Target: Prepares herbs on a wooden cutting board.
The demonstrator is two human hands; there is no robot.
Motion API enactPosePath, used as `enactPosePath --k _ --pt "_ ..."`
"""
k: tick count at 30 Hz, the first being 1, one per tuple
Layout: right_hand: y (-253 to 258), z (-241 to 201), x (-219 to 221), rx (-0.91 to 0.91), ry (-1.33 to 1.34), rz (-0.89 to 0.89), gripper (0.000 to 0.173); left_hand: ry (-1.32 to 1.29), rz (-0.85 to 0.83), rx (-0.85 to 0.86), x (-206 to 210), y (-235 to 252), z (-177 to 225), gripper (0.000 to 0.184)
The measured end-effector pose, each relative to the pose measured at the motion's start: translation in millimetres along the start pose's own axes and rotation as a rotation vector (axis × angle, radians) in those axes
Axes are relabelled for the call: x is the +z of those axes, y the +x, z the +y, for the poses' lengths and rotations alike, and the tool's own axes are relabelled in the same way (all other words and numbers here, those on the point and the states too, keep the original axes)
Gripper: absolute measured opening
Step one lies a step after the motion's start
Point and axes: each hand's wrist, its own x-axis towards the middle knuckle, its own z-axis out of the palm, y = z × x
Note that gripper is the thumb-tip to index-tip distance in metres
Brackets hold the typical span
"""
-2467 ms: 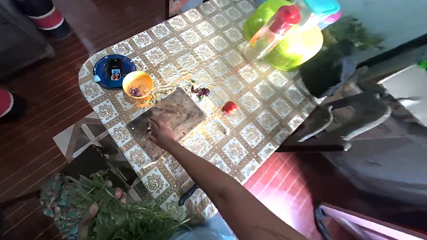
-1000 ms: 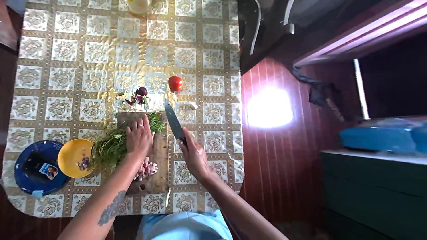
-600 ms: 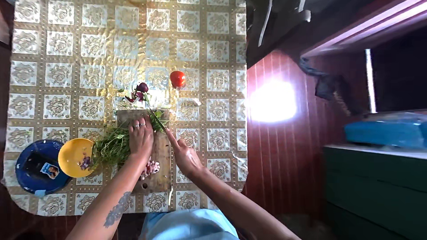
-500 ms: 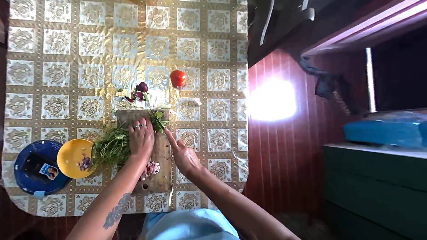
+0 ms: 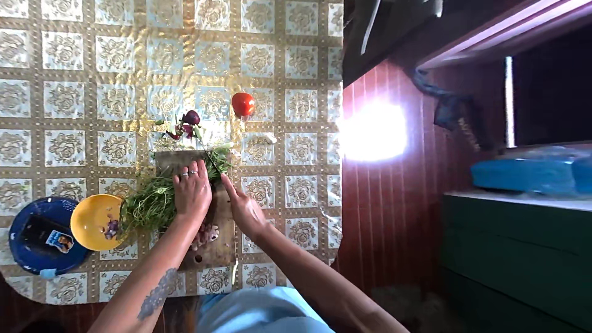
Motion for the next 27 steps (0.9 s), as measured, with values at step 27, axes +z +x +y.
enactPosePath --k 27 --pt "-26 -1 4 0.073 -0.019 -0.038 0.071 0.040 -0.003 -0.023 1 -3 3 0.054"
